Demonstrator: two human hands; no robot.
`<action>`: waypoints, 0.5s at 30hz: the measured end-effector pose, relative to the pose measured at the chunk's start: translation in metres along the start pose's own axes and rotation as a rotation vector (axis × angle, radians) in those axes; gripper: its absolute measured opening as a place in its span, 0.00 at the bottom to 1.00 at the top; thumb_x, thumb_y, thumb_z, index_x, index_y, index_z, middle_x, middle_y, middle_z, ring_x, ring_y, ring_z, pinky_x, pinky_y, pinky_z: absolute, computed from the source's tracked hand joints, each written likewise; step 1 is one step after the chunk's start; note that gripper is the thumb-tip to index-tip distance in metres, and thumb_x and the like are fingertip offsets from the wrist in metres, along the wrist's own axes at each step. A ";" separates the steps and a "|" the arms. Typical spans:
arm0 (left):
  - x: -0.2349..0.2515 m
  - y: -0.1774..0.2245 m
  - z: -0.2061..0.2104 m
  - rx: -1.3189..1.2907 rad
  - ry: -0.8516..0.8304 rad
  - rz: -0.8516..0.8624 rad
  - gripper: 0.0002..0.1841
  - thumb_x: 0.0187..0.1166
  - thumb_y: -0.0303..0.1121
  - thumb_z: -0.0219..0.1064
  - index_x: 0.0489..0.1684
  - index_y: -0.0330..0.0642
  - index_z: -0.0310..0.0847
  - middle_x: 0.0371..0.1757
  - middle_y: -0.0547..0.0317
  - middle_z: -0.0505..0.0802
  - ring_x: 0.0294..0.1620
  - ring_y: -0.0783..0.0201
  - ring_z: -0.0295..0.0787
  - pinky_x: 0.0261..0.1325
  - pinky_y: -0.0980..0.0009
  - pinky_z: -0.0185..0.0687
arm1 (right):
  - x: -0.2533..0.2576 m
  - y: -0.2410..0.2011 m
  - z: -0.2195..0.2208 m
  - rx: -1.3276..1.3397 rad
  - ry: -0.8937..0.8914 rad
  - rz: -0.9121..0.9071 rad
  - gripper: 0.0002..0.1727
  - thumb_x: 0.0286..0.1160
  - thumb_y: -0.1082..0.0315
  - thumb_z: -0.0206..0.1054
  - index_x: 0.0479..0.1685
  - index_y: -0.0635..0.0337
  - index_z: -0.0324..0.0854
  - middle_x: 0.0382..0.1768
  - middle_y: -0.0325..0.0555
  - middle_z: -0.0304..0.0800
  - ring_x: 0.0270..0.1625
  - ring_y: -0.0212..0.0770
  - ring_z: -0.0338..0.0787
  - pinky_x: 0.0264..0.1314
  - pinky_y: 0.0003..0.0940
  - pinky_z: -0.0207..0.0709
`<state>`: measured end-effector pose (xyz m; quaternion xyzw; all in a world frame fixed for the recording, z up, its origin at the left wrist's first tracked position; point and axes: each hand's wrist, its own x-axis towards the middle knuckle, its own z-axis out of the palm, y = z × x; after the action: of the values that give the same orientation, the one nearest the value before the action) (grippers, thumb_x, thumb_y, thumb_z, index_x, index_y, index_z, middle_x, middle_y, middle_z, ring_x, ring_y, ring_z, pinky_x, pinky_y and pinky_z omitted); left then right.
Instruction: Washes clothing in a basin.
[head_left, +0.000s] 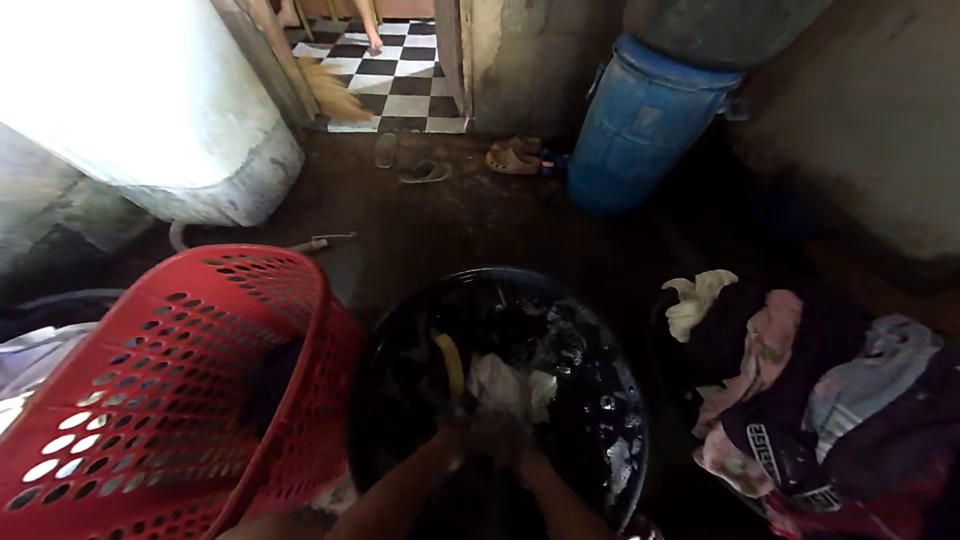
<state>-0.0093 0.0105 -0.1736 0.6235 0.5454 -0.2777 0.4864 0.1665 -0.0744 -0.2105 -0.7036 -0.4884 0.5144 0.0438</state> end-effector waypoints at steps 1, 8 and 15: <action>-0.015 0.007 -0.003 0.018 -0.022 -0.030 0.24 0.89 0.38 0.61 0.77 0.30 0.73 0.76 0.34 0.82 0.79 0.40 0.77 0.81 0.44 0.69 | -0.004 -0.004 -0.001 -0.064 -0.093 0.052 0.32 0.88 0.58 0.61 0.86 0.66 0.65 0.86 0.62 0.67 0.89 0.58 0.65 0.92 0.54 0.55; -0.001 0.029 -0.026 0.212 -0.068 0.222 0.24 0.86 0.30 0.63 0.79 0.28 0.71 0.76 0.28 0.80 0.79 0.33 0.74 0.81 0.38 0.65 | 0.012 -0.003 -0.033 0.152 0.067 0.159 0.29 0.90 0.65 0.59 0.84 0.72 0.65 0.83 0.68 0.70 0.86 0.61 0.69 0.90 0.52 0.59; -0.055 0.063 -0.110 -0.053 0.277 0.400 0.27 0.87 0.25 0.58 0.87 0.34 0.64 0.77 0.28 0.79 0.78 0.35 0.76 0.80 0.41 0.67 | -0.032 -0.056 -0.141 0.323 0.585 0.061 0.22 0.89 0.62 0.61 0.67 0.75 0.80 0.66 0.71 0.85 0.72 0.62 0.83 0.79 0.54 0.71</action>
<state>0.0166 0.0923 -0.0651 0.7381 0.4798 -0.0732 0.4686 0.2388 -0.0069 -0.0916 -0.8195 -0.3460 0.3626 0.2778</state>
